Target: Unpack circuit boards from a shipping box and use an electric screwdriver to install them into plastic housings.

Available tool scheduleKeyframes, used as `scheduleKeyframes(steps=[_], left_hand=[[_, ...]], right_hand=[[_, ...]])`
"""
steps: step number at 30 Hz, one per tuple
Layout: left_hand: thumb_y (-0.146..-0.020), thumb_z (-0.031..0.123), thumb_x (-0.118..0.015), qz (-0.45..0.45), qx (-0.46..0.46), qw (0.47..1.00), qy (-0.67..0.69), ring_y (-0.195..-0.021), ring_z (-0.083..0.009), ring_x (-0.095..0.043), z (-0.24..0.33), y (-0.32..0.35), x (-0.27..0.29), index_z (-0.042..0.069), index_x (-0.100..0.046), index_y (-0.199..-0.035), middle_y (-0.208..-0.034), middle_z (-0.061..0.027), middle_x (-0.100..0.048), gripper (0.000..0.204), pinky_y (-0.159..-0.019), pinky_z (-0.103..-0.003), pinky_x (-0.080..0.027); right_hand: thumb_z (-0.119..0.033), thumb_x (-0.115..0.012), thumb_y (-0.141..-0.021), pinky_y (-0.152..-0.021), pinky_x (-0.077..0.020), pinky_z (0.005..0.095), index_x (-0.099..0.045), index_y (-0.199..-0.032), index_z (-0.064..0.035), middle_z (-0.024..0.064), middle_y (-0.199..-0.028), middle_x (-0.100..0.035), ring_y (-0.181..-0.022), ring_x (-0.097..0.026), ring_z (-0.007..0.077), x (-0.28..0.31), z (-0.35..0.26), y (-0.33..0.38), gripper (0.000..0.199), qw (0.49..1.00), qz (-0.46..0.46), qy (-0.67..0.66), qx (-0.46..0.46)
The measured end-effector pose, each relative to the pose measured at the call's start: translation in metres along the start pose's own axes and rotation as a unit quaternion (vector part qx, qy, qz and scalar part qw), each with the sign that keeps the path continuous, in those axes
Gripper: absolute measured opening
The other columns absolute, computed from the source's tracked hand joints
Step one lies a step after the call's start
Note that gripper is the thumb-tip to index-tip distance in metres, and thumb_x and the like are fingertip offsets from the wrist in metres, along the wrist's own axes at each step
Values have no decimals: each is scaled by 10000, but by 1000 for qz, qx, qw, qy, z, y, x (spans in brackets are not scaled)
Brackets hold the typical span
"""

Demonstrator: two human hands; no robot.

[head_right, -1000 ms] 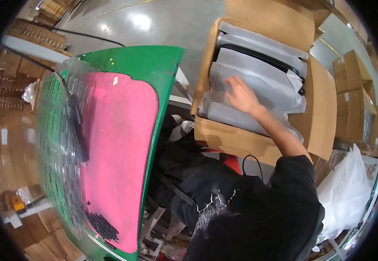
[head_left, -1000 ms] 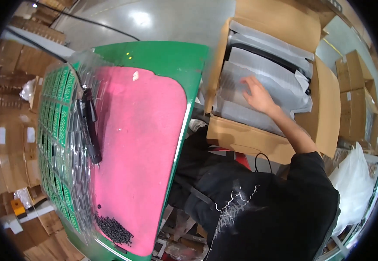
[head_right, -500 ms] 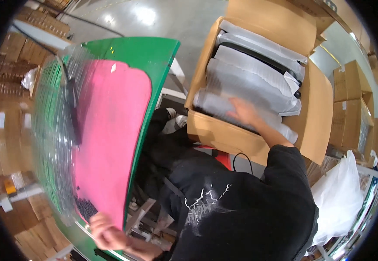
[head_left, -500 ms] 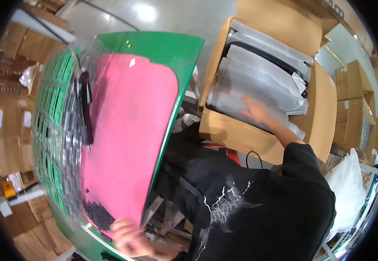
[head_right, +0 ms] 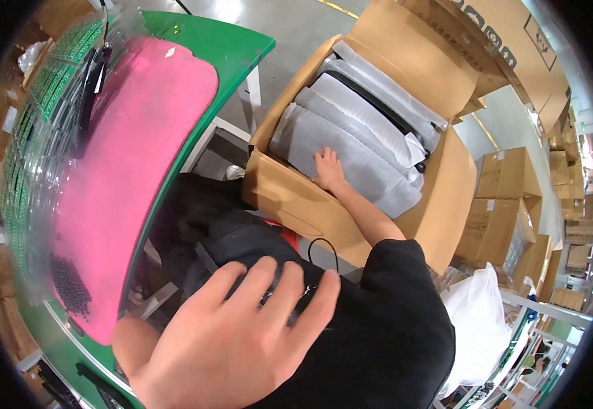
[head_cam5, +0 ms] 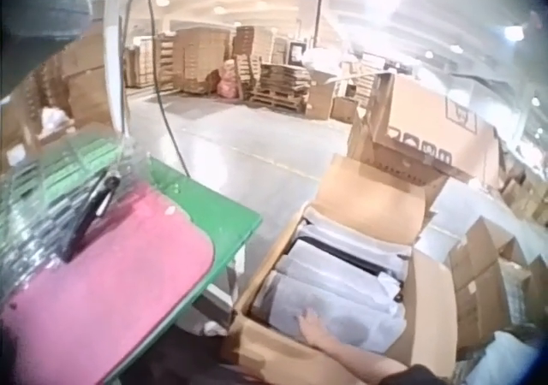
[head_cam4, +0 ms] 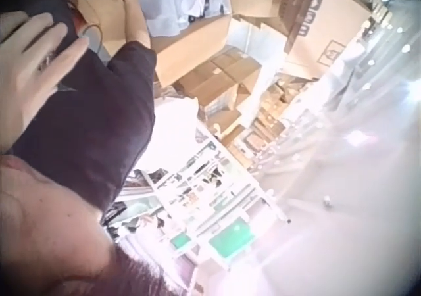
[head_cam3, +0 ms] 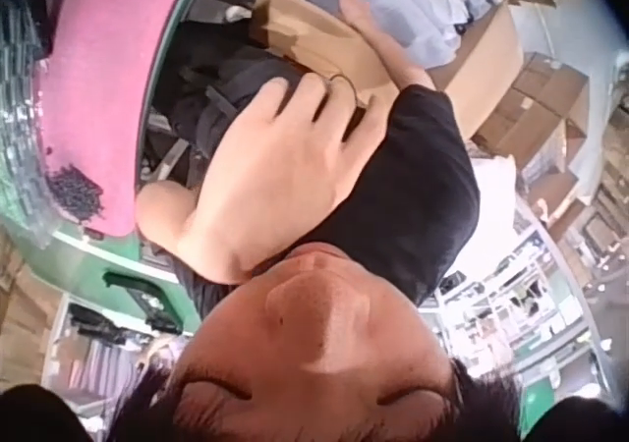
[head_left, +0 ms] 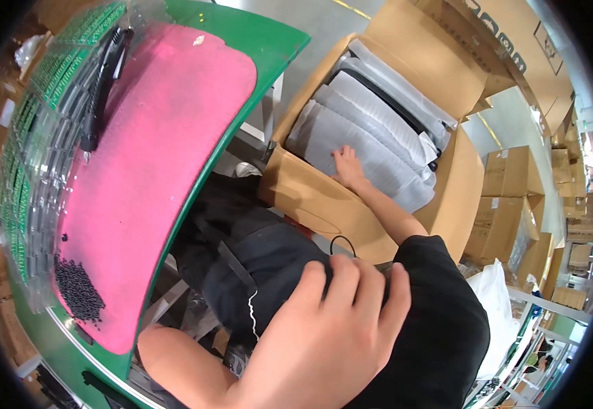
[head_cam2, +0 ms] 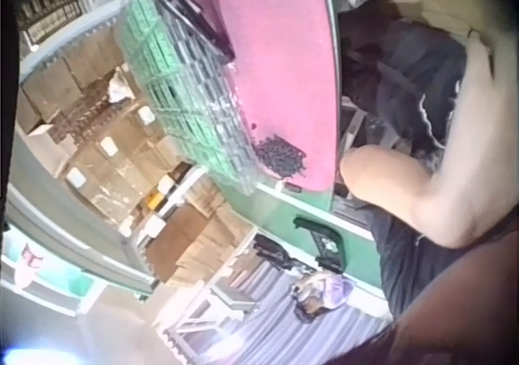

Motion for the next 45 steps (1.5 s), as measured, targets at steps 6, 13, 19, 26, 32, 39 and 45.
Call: scheduleKeyframes(steps=[6,13,19,26,32,39,45], left_hand=[[-681,165,-647,35,-37,970,-237,-853,-204,-566,4,19,-56,44,-506,-1235,-914,-83,-582,584,-692,-308,-437],[-813,164,-510,-248,-24,968,22,-867,-232,-541,-10,28,-29,19,-570,-1111,-904,-106,-600,336,-748,-339,-400],[-818,161,-507,155,9,974,-166,-849,-236,-556,-14,56,-54,11,-570,-1101,-881,-118,-610,326,-739,-335,-409],[-844,192,-501,141,33,983,-109,-842,-234,-587,-30,27,-62,34,-594,-1075,-895,-108,-633,295,-744,-344,-428],[-719,195,-654,112,-18,990,-83,-796,-185,-557,-65,27,-79,31,-505,-1214,-844,-59,-567,542,-653,-307,-424],[-846,284,-612,104,-15,992,67,-870,-254,-579,-126,20,-124,10,-492,-1210,-911,-92,-594,472,-750,-319,-449],[-813,148,-631,193,-24,946,259,-826,-281,-593,-154,31,-160,17,-568,-1079,-887,-98,-617,303,-741,-354,-470]], right_hand=[[-342,-675,-746,-957,-408,460,-307,-1409,-108,287,-1260,-506,-1159,-524,368,-94,38,-8,794,923,-318,-217,-7],[-387,-740,-713,-985,-371,458,-169,-1418,-43,314,-1338,-407,-1237,-434,387,-132,81,-17,970,930,-189,-301,-89],[-246,-750,-709,-903,-426,480,-173,-1348,-58,326,-1191,-506,-1139,-505,413,-83,61,-18,881,949,-68,-278,-131],[-255,-717,-763,-814,-471,493,-213,-1323,-119,257,-1006,-618,-964,-600,430,15,48,19,765,934,164,-115,-297],[-366,-643,-818,-781,-478,480,-530,-1071,-52,224,-938,-640,-939,-603,406,-16,117,-7,419,974,27,-90,-205],[-384,-606,-843,-788,-481,456,-596,-991,-48,217,-915,-644,-913,-599,402,-19,108,3,367,989,17,-90,-119],[-366,-611,-843,-728,-494,426,-586,-918,-30,180,-808,-642,-858,-632,338,-2,60,11,345,997,-47,-52,-19]])
Point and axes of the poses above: each hand's wrist, its own y-axis away from the middle knuckle, its own x-axis out of the back of the hand, z = x × y, the point moved 4 cm from there along -y, towards the middle knuckle
